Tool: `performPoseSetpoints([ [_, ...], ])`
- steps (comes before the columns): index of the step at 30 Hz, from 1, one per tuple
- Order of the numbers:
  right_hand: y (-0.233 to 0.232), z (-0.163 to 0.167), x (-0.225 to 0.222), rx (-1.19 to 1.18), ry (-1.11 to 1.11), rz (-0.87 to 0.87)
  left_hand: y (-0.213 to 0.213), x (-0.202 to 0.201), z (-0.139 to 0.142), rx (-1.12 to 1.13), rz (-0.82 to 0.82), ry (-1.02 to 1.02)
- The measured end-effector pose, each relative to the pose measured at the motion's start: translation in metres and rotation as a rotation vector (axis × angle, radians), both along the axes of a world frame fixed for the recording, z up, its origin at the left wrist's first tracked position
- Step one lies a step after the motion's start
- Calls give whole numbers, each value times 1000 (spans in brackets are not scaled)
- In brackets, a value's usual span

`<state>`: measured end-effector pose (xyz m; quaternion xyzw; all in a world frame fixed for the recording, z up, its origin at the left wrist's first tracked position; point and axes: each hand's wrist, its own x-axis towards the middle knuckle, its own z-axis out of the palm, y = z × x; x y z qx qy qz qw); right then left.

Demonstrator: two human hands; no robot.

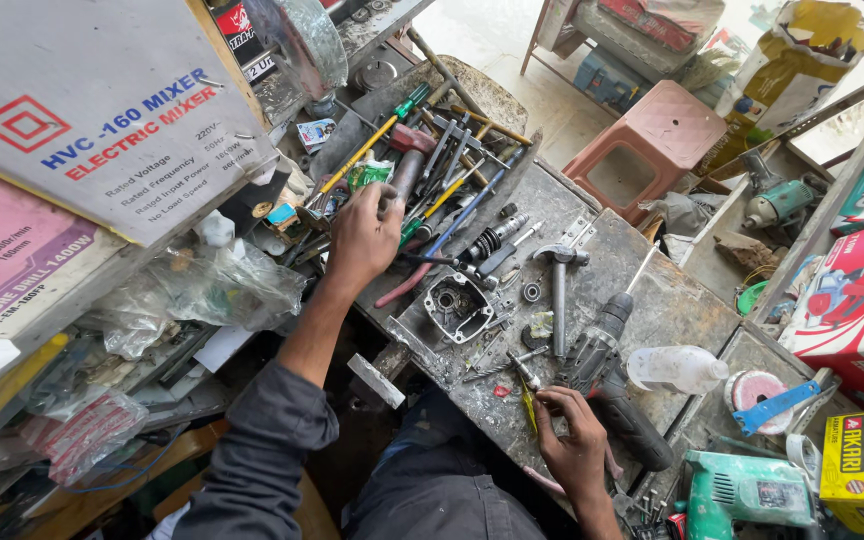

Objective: The person works at a cluttered workbench repairing an electric mixer machine. They fit a bearing into the mixer housing by hand, use pliers to press and adjust parts, tap components with a hammer, pick up and reposition the housing, and use a power drill on the assembly while handling small screws and fittings.

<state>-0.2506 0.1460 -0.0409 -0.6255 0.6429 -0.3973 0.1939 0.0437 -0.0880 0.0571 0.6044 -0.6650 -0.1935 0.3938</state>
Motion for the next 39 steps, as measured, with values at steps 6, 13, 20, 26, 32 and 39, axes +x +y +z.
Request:
performPoseSetpoints([
  [6, 9, -2, 0, -40, -8, 74, -53, -3, 11, 172, 228, -329],
  [13, 15, -7, -3, -65, -55, 27, -63, -4, 11, 349, 320, -309],
  [20, 18, -10, -3, -82, -68, 36, -67, -3, 12, 386, 308, -325],
  [26, 16, -10, -7, -90, -64, 29, -56, 0, 6, 299, 376, -339],
  [32, 14, -6, -7, -96, -75, 50, -36, -12, 21, -136, 182, -279],
  [39, -4, 26, -9, -117, -230, 61, 62, -27, 72, -421, -194, -122],
])
